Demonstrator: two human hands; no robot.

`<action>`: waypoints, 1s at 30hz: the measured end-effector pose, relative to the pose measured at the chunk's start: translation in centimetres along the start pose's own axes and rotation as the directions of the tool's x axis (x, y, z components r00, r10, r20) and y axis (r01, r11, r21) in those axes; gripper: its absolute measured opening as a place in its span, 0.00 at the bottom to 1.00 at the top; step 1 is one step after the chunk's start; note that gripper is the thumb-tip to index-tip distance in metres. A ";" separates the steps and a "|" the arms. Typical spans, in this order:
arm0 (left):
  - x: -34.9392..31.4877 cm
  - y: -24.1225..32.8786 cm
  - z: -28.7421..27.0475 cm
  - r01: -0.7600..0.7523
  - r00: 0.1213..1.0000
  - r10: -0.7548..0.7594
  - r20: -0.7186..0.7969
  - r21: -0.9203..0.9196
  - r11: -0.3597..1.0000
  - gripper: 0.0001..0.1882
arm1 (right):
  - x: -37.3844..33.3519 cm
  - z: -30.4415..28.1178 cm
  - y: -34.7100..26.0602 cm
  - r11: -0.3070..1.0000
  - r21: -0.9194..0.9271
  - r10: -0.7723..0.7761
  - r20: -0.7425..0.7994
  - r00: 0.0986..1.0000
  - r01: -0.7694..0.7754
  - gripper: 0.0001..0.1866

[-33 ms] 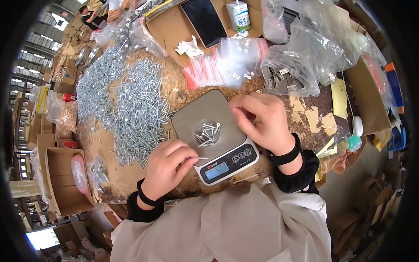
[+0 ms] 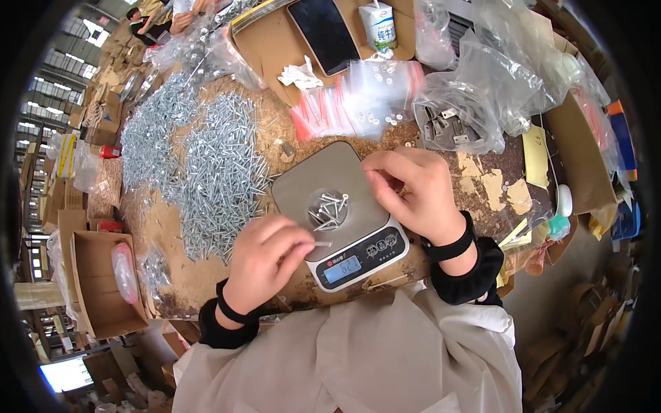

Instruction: The person repeatedly scoops metal screws from a large pile on a table, places them on a digital scale, and then transfers the weighed screws into small plastic bags. The person continues this cycle of weighing and bagging throughout the clip.

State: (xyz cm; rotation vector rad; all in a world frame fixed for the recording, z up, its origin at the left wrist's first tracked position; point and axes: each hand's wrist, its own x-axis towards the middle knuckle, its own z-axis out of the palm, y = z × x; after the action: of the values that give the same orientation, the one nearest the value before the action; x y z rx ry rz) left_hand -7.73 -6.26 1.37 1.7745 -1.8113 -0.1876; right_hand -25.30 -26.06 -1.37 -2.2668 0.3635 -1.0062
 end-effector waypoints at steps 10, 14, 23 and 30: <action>-0.3 -8.0 -3.5 0.325 0.944 -0.263 -0.201 0.415 0.850 0.19 | 0.1 0.1 -0.3 0.999 0.027 0.023 -0.008 1.000 -0.023 0.04; -2.3 -11.6 -2.8 0.402 0.913 -0.367 -0.178 0.541 0.738 0.28 | 0.1 0.1 0.0 1.000 0.005 0.014 -0.013 1.000 -0.014 0.04; -2.4 -11.6 -2.7 0.493 0.870 -0.439 -0.225 0.382 0.781 0.07 | 5.2 -3.9 2.7 0.891 -0.455 0.154 0.296 0.943 -0.003 0.14; -2.6 -11.2 -3.5 0.481 0.862 -0.402 -0.310 0.244 0.842 0.06 | 6.9 -0.3 13.1 0.785 -0.614 0.131 0.295 0.947 0.083 0.21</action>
State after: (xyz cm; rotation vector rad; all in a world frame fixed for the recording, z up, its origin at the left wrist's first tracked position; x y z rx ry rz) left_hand 3.55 -3.84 -2.06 2.3163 -1.2775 0.1514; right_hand -20.87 -39.57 -5.69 -2.9547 0.6557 -0.5092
